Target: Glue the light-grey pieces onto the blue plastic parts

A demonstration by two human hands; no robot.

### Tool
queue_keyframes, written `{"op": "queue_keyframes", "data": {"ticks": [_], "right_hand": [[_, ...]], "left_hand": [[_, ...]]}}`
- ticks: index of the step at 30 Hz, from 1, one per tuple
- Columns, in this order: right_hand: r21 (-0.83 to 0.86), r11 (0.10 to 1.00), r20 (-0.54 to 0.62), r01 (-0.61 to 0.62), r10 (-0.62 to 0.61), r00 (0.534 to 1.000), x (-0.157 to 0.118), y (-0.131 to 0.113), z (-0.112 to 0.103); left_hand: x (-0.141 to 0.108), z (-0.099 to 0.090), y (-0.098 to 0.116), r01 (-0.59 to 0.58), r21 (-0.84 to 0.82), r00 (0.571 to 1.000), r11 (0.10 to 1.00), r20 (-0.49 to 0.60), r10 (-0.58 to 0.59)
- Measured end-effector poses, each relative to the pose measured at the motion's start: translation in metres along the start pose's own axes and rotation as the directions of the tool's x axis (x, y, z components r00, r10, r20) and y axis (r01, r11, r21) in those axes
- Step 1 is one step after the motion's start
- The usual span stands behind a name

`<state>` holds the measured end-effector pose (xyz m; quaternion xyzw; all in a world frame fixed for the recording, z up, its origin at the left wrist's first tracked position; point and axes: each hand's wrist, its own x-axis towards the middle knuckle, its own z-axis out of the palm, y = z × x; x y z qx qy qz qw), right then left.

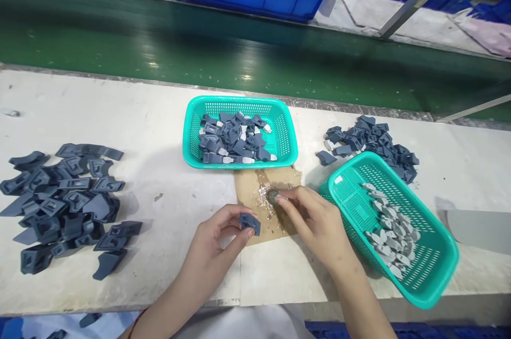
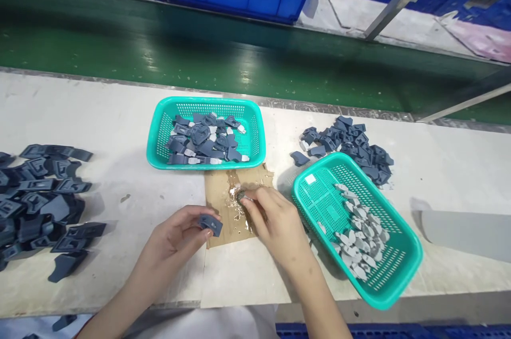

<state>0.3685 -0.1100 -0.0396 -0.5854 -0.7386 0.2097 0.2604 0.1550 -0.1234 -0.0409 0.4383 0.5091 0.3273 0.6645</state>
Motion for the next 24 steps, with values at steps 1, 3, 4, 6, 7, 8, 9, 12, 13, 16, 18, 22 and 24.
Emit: {"op": "queue_keyframes", "data": {"ticks": [1,3,4,6,7,8,9,12,13,16,18,22,24], "right_hand": [[-0.006,0.999,0.021,0.032,-0.032,0.999,0.0016,-0.0001,0.0002],[-0.021,0.996,0.056,0.088,-0.086,0.995,0.0047,-0.0003,0.0008],[-0.032,0.994,0.073,0.107,-0.105,0.992,0.0061,-0.0005,0.0011],[-0.054,0.99,0.107,0.13,-0.124,0.986,0.0079,-0.0011,0.0014],[-0.061,0.989,0.119,0.135,-0.127,0.985,0.0083,-0.0014,0.0013],[-0.067,0.988,0.126,0.138,-0.129,0.984,0.0084,-0.0017,0.0011],[-0.073,0.988,0.129,0.14,-0.13,0.983,0.0084,-0.002,0.001],[-0.083,0.986,0.134,0.143,-0.132,0.982,0.0078,-0.0021,0.0009],[-0.08,0.987,0.136,0.143,-0.131,0.982,0.0075,-0.0018,0.001],[-0.051,0.991,0.113,0.125,-0.119,0.986,0.0067,-0.0003,0.0016],[-0.044,0.992,0.096,0.115,-0.111,0.989,0.0062,0.0008,0.0018],[-0.056,0.99,0.117,0.127,-0.12,0.986,0.0063,0.0014,0.0016],[-0.063,0.989,0.108,0.133,-0.126,0.986,0.0065,0.0014,0.0012]], "left_hand": [[0.0001,0.0007,-0.0011,-0.011,0.011,1.0,1.0,0.001,0.011],[0.0007,0.0018,-0.0037,-0.022,0.023,1.0,0.999,0.003,0.022],[0.001,0.0022,-0.005,-0.025,0.026,1.0,0.999,0.002,0.025],[0.0017,0.0027,-0.007,-0.029,0.031,1.0,0.999,0.002,0.029],[0.002,0.0028,-0.0077,-0.03,0.031,1.0,0.999,0.001,0.03],[0.0021,0.0028,-0.0081,-0.033,0.028,0.999,0.999,0.001,0.033],[0.0022,0.0029,-0.0085,-0.031,0.025,1.0,0.999,-0.001,0.031],[0.0018,0.003,-0.0089,-0.008,0.007,1.0,1.0,-0.016,0.008],[0.0016,0.003,-0.009,-0.001,0.0,1.0,1.0,-0.024,0.001],[0.0012,0.0028,-0.0089,0.003,-0.015,1.0,1.0,-0.028,-0.003],[0.0011,0.0026,-0.0084,-0.012,-0.014,1.0,1.0,-0.016,0.012],[0.0001,0.0024,-0.0071,-0.073,-0.003,0.997,0.997,-0.014,0.073],[-0.001,0.0026,-0.0072,-0.09,-0.023,0.996,0.996,-0.018,0.09]]}}
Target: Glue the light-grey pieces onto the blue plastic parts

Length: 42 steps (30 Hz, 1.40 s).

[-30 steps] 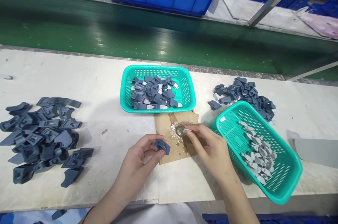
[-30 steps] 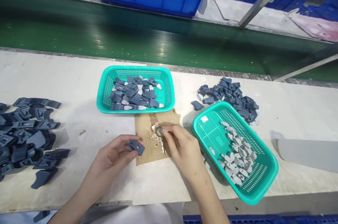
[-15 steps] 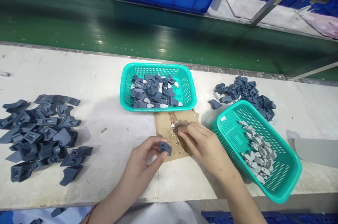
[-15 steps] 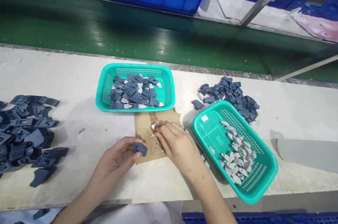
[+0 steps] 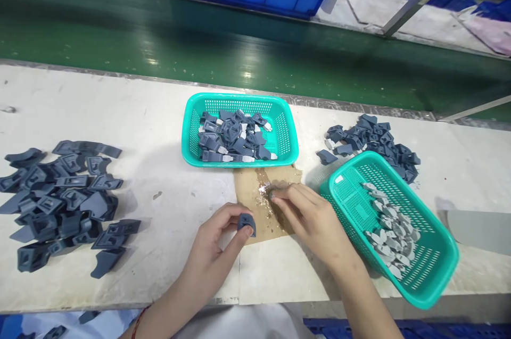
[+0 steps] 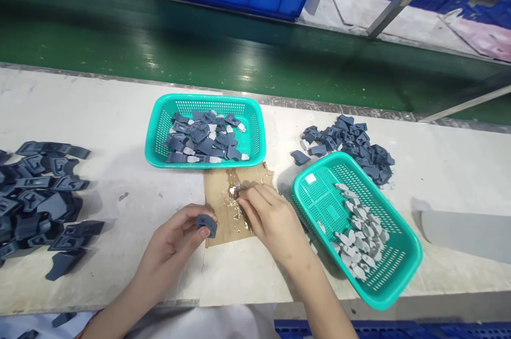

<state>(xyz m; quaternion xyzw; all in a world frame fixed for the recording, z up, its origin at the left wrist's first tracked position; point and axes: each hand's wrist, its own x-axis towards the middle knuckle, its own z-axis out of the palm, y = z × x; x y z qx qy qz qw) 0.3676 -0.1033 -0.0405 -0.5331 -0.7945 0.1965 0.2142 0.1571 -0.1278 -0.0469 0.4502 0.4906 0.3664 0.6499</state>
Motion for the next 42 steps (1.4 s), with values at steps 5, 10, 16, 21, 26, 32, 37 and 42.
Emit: {"op": "queue_keyframes", "data": {"ticks": [5,10,16,21,26,32,37,42], "right_hand": [[-0.004,1.0,-0.014,0.006,-0.006,1.0,-0.001,0.003,0.0],[-0.002,1.0,-0.053,-0.022,0.022,0.998,-0.003,0.007,0.002],[0.057,0.994,-0.05,-0.092,0.095,0.994,-0.005,0.007,0.002],[0.342,0.872,-0.033,-0.349,0.383,0.923,-0.008,0.006,-0.002],[0.64,0.646,0.045,-0.417,0.51,0.859,-0.004,-0.002,-0.003],[0.801,0.454,0.125,-0.39,0.509,0.851,0.0,-0.018,0.002],[0.804,0.443,0.184,-0.396,0.447,0.875,0.0,-0.026,0.007],[0.77,0.506,0.182,-0.388,0.409,0.894,0.003,-0.03,0.01]], "left_hand": [[-0.001,0.002,-0.004,0.074,-0.052,0.995,0.996,0.065,-0.071],[0.0,0.003,-0.008,0.073,0.019,0.996,0.997,0.051,-0.074],[-0.001,0.002,-0.009,-0.011,0.122,0.997,0.992,0.078,0.001],[-0.005,0.001,-0.013,0.007,0.2,0.99,0.98,0.139,-0.036],[-0.006,0.0,-0.012,-0.103,0.344,0.987,0.933,0.153,0.052],[-0.003,0.002,-0.008,-0.154,0.367,0.977,0.917,0.195,0.086],[-0.003,0.003,-0.007,-0.121,0.381,0.982,0.917,0.181,0.054],[-0.002,0.004,-0.006,-0.138,0.377,0.977,0.916,0.202,0.064]]}}
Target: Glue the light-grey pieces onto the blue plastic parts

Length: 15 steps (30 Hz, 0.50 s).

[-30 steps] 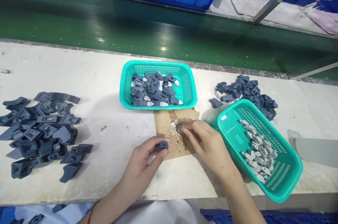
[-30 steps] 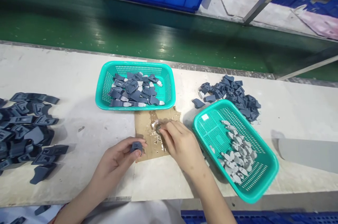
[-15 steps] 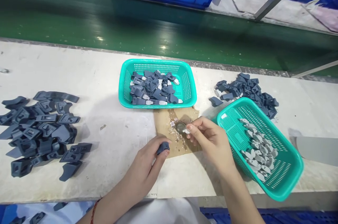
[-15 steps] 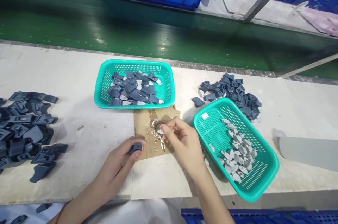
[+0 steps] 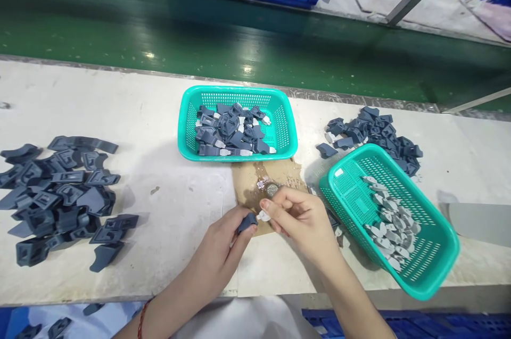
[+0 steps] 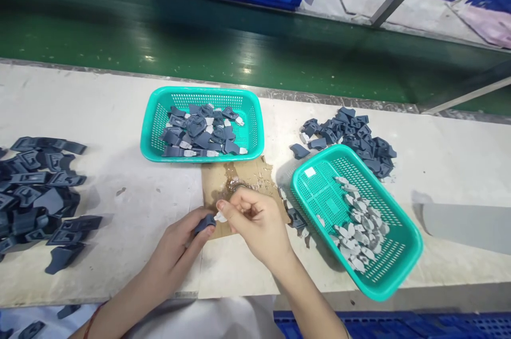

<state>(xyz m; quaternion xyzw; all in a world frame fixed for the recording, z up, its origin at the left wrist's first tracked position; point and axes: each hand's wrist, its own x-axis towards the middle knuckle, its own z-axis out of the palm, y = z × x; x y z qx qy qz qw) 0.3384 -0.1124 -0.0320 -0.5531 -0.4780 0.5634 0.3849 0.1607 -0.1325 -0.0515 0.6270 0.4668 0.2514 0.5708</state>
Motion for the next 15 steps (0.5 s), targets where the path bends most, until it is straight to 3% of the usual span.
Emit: {"op": "queue_keyframes", "data": {"ticks": [15], "right_hand": [[-0.27,0.96,0.091,0.067,-0.044,0.995,-0.0074,-0.0019,0.0051]], "left_hand": [[-0.0032,-0.0038,0.003,0.025,-0.032,0.999,0.999,0.038,-0.024]]}}
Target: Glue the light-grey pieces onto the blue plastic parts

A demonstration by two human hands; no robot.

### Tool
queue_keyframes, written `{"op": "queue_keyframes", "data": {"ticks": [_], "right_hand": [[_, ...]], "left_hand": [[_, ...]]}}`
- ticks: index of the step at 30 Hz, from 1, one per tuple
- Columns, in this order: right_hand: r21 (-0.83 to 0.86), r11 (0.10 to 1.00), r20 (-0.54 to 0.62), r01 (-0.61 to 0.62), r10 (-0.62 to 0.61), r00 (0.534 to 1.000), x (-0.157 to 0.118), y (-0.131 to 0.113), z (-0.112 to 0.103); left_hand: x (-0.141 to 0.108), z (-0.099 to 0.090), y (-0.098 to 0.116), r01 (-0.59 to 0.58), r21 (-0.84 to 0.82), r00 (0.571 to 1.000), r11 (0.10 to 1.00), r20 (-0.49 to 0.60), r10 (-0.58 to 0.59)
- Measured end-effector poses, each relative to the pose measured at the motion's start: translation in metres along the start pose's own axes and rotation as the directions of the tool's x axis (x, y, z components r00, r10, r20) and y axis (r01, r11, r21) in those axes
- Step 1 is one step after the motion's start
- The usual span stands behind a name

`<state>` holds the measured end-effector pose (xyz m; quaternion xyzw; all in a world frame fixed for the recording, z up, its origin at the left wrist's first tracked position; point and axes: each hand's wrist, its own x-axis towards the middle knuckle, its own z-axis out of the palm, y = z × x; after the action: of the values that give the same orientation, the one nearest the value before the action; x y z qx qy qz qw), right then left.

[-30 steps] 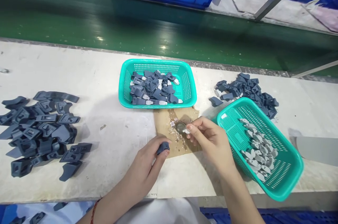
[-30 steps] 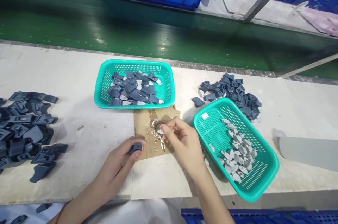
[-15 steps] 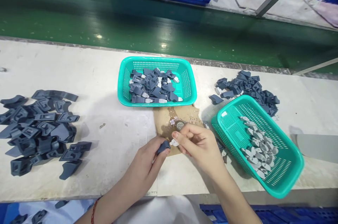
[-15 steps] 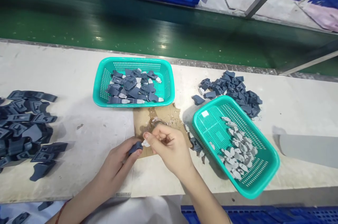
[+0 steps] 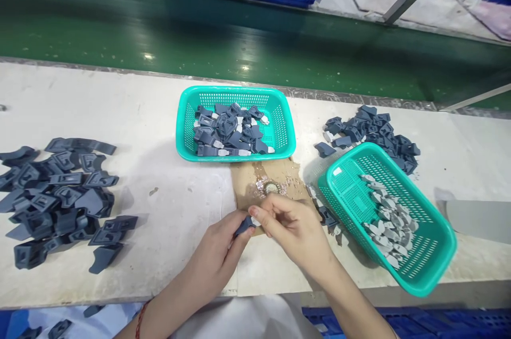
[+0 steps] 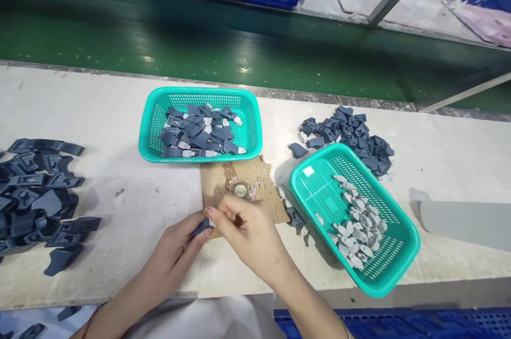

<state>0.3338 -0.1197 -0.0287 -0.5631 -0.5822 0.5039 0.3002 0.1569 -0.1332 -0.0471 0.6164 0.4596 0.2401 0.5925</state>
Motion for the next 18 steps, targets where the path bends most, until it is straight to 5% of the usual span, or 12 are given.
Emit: {"op": "queue_keyframes", "data": {"ticks": [4,10,18], "right_hand": [[-0.04,0.999,0.058,0.032,-0.03,0.998,-0.0019,-0.0011,-0.004],[-0.304,0.88,0.139,0.365,-0.338,0.931,0.0012,0.0047,-0.0038],[-0.481,0.788,0.221,0.385,-0.315,0.923,0.0036,0.0046,-0.0017]], "left_hand": [[-0.0038,-0.0043,-0.0019,0.044,-0.124,0.996,0.991,0.088,-0.034],[-0.0042,-0.0049,-0.0028,0.156,-0.346,0.971,0.925,0.226,-0.08],[0.0002,-0.0036,0.0046,0.236,-0.444,0.953,0.864,0.279,-0.117]]}}
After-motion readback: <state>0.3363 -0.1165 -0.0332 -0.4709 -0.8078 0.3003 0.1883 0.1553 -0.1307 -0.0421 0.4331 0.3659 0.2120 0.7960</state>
